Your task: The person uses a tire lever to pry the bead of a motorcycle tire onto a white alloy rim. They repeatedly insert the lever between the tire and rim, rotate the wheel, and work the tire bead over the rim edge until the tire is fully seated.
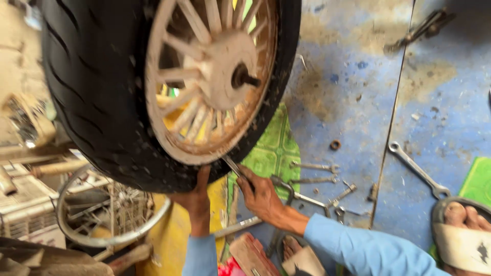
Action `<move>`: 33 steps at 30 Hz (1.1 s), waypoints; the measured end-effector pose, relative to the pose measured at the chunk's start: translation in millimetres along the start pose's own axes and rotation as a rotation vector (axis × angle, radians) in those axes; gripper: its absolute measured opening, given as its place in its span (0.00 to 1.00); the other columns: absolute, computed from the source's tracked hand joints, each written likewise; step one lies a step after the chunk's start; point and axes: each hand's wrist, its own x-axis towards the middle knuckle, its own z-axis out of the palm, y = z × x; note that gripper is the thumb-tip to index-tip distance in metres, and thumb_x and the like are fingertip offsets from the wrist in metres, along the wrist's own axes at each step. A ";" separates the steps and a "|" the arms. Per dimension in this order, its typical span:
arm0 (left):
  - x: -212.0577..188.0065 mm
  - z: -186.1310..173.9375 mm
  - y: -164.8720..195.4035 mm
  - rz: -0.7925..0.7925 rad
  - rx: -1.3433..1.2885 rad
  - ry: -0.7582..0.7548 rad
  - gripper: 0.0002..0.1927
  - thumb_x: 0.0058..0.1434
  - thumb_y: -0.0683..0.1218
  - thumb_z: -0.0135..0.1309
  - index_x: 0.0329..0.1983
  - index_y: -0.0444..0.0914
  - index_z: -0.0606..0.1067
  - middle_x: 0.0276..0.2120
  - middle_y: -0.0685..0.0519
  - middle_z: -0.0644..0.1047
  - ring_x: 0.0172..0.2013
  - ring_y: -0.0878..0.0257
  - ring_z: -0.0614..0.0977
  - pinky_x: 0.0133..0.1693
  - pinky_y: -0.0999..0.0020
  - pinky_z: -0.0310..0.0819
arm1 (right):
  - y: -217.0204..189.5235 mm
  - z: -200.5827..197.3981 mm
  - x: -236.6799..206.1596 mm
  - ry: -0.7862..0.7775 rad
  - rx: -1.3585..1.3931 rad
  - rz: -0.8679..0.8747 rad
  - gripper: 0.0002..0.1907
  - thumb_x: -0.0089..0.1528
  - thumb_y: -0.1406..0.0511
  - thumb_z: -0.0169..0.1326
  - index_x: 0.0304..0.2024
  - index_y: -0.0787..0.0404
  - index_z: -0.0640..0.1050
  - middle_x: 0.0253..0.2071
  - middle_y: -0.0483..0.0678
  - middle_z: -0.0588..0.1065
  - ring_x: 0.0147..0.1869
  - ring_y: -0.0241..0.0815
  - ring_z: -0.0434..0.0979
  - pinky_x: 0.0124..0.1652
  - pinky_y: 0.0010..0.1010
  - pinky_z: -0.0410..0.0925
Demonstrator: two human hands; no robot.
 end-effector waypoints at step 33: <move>-8.9 -17.1 -52.3 0.029 0.114 -0.076 0.40 0.55 0.35 0.71 0.67 0.25 0.63 0.57 0.46 0.76 0.56 0.59 0.78 0.64 0.62 0.71 | -43.4 -157.3 223.4 -0.680 -1.898 -0.760 0.19 0.73 0.61 0.37 0.64 0.54 0.68 0.20 0.39 0.59 0.20 0.32 0.58 0.22 0.25 0.62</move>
